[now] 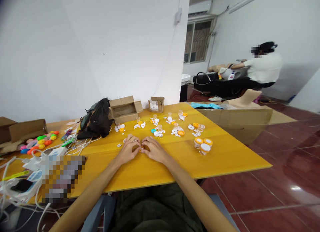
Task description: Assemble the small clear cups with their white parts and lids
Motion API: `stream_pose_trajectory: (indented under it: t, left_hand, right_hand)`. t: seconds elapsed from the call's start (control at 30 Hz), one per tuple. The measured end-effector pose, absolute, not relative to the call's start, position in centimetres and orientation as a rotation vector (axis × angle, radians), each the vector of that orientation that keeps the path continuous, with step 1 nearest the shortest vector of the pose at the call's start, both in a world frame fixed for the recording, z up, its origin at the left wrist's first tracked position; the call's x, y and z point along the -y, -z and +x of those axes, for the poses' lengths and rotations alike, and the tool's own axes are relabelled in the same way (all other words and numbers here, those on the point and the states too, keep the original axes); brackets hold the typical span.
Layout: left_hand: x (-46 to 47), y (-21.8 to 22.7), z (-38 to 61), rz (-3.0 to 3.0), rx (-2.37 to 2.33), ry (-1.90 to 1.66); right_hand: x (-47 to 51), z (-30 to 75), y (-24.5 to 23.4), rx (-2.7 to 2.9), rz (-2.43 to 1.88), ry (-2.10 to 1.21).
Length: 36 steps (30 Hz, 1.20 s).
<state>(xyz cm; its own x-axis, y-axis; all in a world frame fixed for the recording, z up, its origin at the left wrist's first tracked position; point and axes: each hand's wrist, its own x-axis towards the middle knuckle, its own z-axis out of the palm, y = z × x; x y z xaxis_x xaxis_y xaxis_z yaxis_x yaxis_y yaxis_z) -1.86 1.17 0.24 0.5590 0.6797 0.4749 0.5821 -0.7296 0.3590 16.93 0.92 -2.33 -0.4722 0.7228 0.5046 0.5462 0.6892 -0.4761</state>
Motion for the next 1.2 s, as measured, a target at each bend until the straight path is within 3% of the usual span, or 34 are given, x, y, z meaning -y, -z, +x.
stream_pose_trajectory:
  t: [1.2]
  left_hand:
    - [-1.43,-0.17,-2.3,2.621,-1.095,-0.992]
  right_hand:
    - [-1.06,17.11,2.86,2.172,-0.937,-0.314]
